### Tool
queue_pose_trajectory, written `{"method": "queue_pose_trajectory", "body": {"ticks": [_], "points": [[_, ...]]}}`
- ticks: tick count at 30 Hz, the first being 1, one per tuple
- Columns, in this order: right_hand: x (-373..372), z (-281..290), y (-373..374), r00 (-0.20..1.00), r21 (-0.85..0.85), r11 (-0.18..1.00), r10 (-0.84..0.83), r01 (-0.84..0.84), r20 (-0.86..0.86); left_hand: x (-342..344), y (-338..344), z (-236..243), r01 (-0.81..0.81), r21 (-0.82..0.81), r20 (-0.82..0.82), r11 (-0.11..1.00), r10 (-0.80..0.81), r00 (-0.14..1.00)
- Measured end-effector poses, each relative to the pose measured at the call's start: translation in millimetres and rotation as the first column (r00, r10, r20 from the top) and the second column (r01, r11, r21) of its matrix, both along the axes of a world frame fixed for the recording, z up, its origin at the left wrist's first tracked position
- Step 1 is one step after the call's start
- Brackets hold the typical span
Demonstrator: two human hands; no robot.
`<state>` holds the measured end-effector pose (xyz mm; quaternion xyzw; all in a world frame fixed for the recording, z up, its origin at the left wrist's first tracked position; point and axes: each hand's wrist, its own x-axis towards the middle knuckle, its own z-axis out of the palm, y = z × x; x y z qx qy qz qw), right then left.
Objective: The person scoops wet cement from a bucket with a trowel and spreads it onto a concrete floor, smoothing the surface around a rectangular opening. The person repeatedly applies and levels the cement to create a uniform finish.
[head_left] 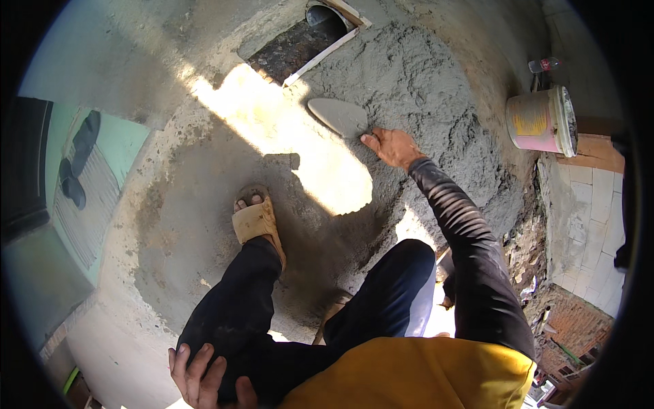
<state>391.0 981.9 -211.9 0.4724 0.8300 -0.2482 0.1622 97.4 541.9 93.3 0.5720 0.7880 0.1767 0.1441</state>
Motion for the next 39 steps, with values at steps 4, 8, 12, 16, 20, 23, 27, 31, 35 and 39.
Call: {"method": "queue_pose_trajectory", "body": {"ticks": [4, 8, 12, 16, 20, 23, 27, 31, 35, 39], "points": [[19.4, -1.6, -2.8, 0.928, 0.022, 0.944, 0.32, -0.33, 0.189, -18.4, 51.2, -4.9, 0.128, 0.01, -0.017, 0.992, -0.128, 0.992], [17.8, -17.5, 64.4, 0.935, 0.04, 0.98, 0.173, -0.195, 0.308, -42.0, 109.0, -11.3, 0.334, 0.035, 0.043, 0.942, -0.335, 0.941], [12.3, -26.7, 116.7, 0.973, 0.133, 0.99, 0.015, -0.047, 0.23, -69.5, 165.5, -27.5, 0.457, 0.057, 0.132, 0.888, -0.461, 0.878], [6.9, -24.5, 152.4, 0.965, 0.209, 0.949, -0.253, 0.235, 0.063, -102.4, 226.3, -55.3, 0.621, 0.068, 0.248, 0.781, -0.616, 0.748], [-20.2, -11.1, 138.2, 0.882, 0.056, 0.881, -0.472, 0.47, 0.009, -143.0, 297.9, -82.8, 0.598, 0.174, 0.411, 0.782, -0.609, 0.678], [-59.2, -5.8, 77.3, 0.932, -0.073, 0.929, -0.359, 0.362, 0.053, -217.4, 368.5, -56.3, 0.634, 0.245, -0.263, 0.734, -0.579, 0.772], [-76.0, -12.0, 60.7, 0.93, -0.066, 0.939, -0.32, 0.336, 0.183, -305.2, 450.3, -7.9, 0.559, 0.351, -0.807, 0.752, -0.06, 0.587], [-43.5, -24.9, 111.5, 0.833, 0.065, 0.845, -0.535, 0.531, 0.143, -329.5, 493.6, -21.6, 0.435, 0.344, -0.934, 0.832, 0.258, 0.245], [-35.9, -27.8, 127.9, 0.675, 0.159, 0.665, -0.738, 0.73, -0.01, -330.8, 504.4, -33.5, 0.503, 0.416, -0.9, 0.758, 0.263, 0.348], [-96.0, -22.9, 59.3, -0.092, -0.565, 0.071, -0.962, 0.822, -0.255, -329.4, 500.6, -26.2, 0.618, 0.382, -0.917, 0.687, 0.195, 0.349]]}}
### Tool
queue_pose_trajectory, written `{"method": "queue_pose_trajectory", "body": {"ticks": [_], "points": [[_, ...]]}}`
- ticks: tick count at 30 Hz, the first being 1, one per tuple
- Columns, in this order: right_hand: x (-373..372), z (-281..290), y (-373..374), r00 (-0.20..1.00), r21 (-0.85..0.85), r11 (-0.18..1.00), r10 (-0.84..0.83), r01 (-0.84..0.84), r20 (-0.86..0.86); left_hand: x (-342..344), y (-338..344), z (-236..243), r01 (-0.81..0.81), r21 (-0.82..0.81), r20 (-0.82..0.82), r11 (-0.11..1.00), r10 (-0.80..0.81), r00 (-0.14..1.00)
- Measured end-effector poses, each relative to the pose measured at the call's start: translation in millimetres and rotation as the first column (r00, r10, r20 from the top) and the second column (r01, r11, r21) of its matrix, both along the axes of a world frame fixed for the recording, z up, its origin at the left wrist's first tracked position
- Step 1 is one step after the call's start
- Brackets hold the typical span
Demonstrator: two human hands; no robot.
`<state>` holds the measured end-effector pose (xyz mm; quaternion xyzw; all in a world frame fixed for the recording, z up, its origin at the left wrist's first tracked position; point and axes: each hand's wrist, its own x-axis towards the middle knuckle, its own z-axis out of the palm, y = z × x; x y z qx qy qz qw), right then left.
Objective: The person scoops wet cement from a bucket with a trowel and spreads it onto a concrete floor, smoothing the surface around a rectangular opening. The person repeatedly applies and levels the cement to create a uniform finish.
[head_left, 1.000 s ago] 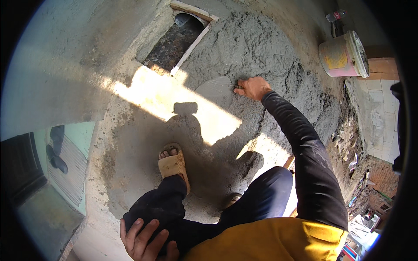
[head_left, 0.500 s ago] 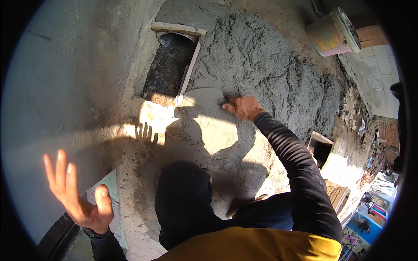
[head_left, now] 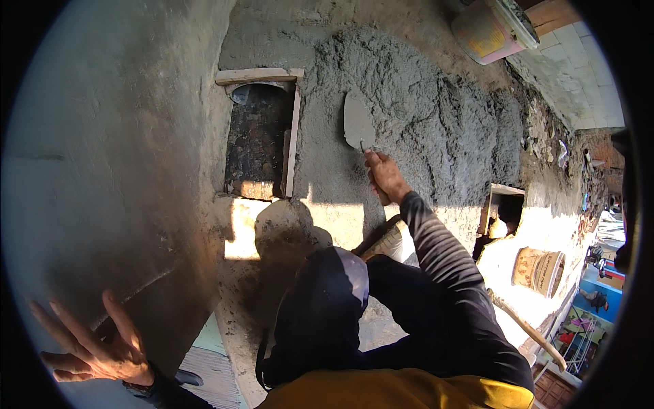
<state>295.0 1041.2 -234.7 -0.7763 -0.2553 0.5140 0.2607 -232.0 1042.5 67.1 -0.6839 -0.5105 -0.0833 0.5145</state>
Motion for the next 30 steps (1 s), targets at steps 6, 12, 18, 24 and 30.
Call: {"method": "queue_pose_trajectory", "body": {"ticks": [6, 12, 18, 24, 30], "points": [[-142.6, -49.8, 11.2, 0.498, 0.02, 0.57, -0.701, 0.821, -0.51, 14.9, -3.9, -7.3, -0.001, 0.026, 0.03, 1.0, 0.001, 1.0], [-191.2, -65.6, 178.1, 0.243, -0.059, 0.397, -0.664, 0.916, -0.708, 16.2, 1.2, 1.5, 0.058, -0.091, 0.064, 0.994, -0.052, 0.997], [-154.3, -53.0, 270.2, 0.426, 0.07, 0.523, -0.601, 0.849, -0.676, 20.4, -0.9, -8.6, -0.015, -0.066, 0.056, 0.998, 0.019, 0.998], [-67.1, -35.3, 246.0, 0.976, 0.068, 0.991, -0.099, 0.114, -0.192, 19.8, -2.1, -6.0, -0.059, -0.086, 0.018, 0.995, 0.061, 0.998], [38.0, 4.0, 176.5, 0.972, 0.148, 0.988, 0.013, -0.049, 0.236, 21.1, -6.0, -4.6, -0.1, -0.075, 0.019, 0.992, 0.101, 0.995]]}}
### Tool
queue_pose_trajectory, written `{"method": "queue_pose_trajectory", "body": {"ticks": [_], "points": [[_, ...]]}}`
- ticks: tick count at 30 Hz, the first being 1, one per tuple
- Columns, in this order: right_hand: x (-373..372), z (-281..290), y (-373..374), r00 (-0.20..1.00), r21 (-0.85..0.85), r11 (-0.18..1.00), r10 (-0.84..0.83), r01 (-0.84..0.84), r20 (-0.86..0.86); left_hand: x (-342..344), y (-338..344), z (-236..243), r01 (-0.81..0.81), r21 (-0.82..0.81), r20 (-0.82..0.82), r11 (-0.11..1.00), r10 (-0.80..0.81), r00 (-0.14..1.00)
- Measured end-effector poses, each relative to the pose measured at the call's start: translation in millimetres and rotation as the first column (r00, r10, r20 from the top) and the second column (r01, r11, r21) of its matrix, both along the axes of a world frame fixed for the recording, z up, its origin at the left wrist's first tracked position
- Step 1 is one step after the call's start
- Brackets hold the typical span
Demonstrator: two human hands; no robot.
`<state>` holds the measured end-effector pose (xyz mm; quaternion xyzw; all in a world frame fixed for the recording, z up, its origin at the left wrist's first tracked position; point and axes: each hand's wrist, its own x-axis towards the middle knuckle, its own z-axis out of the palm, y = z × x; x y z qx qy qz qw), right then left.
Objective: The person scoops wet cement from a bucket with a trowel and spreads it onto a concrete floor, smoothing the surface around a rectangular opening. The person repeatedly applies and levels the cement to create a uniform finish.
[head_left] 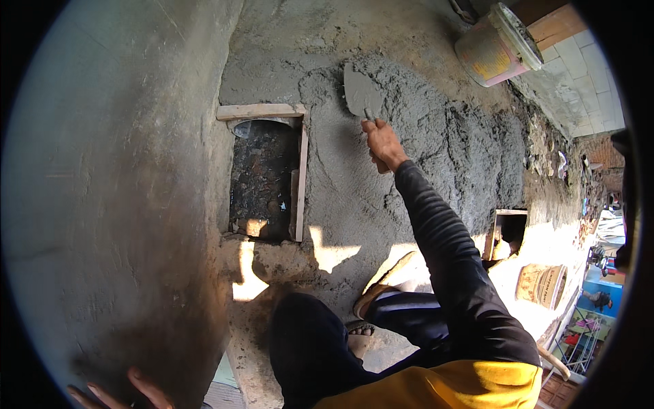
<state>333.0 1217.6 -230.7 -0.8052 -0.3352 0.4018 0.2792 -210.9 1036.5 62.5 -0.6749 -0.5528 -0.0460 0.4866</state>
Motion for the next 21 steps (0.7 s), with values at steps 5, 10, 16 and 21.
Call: {"method": "queue_pose_trajectory", "body": {"ticks": [5, 10, 16, 21], "points": [[46.2, -14.1, -74.8, 0.612, 0.19, 0.619, -0.592, 0.762, -0.524, -2.3, 1.1, -2.0, -0.089, -0.006, -0.045, 0.996, 0.088, 0.995], [57.3, -20.5, -36.1, 0.274, 0.029, 0.356, -0.661, 0.934, -0.699, 2.4, 2.9, 1.6, -0.182, -0.073, -0.105, 0.981, 0.174, 0.979], [27.8, -50.7, 90.5, 0.663, 0.061, 0.883, -0.301, 0.464, -0.685, 11.5, 5.4, 6.9, -0.211, -0.137, -0.165, 0.968, 0.188, 0.968], [51.9, -61.2, 103.8, 0.94, 0.2, 0.974, 0.031, -0.104, 0.338, 14.6, 9.4, 2.2, -0.191, -0.08, -0.164, 0.978, 0.176, 0.971]]}}
